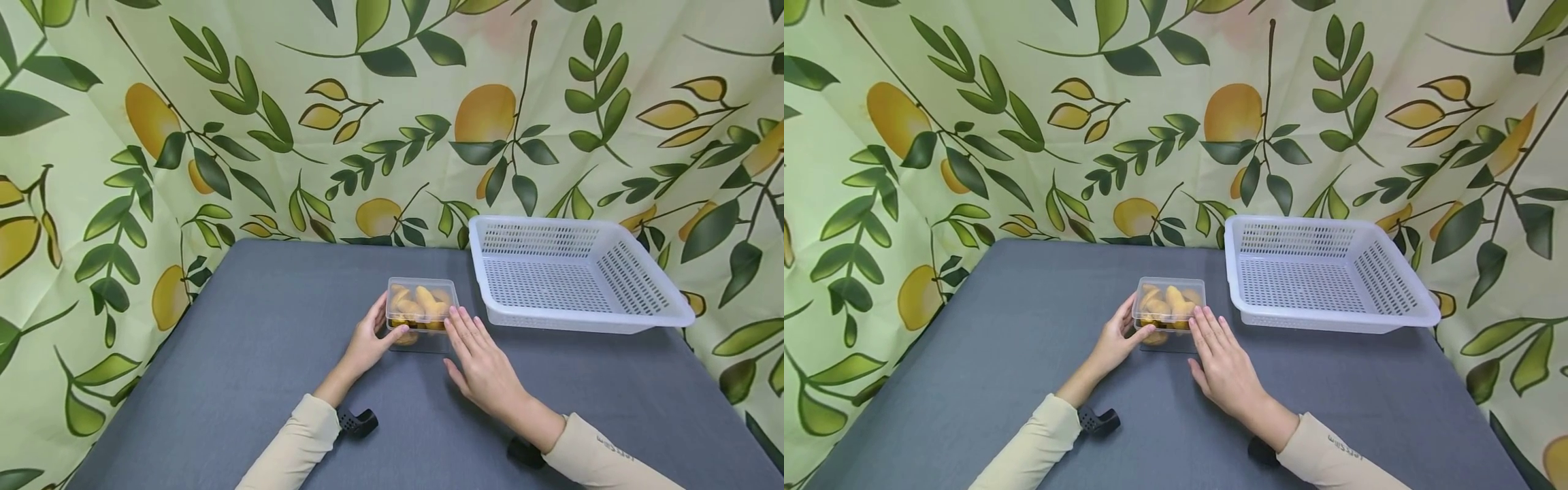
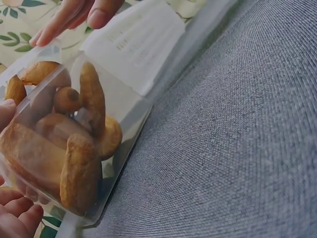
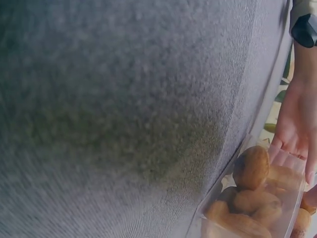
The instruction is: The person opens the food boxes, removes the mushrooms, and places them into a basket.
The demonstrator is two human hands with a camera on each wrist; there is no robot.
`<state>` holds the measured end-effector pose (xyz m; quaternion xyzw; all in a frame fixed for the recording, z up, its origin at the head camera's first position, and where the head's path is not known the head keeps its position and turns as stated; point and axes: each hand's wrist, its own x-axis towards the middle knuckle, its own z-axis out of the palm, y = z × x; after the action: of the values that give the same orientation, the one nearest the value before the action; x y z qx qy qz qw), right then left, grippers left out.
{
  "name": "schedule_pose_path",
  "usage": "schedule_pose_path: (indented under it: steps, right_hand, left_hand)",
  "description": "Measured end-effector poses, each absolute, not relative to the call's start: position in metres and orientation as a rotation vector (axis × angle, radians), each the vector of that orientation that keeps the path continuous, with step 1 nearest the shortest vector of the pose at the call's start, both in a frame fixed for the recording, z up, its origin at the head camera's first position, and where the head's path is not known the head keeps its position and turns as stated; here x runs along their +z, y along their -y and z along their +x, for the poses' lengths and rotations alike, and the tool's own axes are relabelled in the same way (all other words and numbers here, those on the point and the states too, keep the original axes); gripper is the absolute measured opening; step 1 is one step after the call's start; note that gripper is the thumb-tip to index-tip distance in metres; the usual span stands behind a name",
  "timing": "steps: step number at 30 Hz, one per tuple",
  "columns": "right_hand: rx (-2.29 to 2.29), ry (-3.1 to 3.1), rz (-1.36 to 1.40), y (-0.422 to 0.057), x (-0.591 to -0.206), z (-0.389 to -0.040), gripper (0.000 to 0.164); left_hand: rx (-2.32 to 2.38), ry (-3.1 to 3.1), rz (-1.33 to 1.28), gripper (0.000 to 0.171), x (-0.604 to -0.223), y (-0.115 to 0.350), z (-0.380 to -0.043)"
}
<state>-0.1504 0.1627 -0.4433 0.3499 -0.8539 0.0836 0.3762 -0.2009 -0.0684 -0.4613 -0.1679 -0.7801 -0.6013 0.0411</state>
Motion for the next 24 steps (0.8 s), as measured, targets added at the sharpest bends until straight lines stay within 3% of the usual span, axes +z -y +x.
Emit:
schedule_pose_path:
  steps: [17,24]
  right_hand:
    - [0.297,2.164,0.82,-0.156,-0.433,-0.163,0.061]
    - [0.335,2.137,0.786,-0.155,-0.431,-0.171,0.054]
  left_hand:
    - [-1.834,2.399,-0.505,0.069,-0.465,0.069,-0.201]
    - [-1.833,2.353,-0.523,0.062,-0.47,0.067,-0.202]
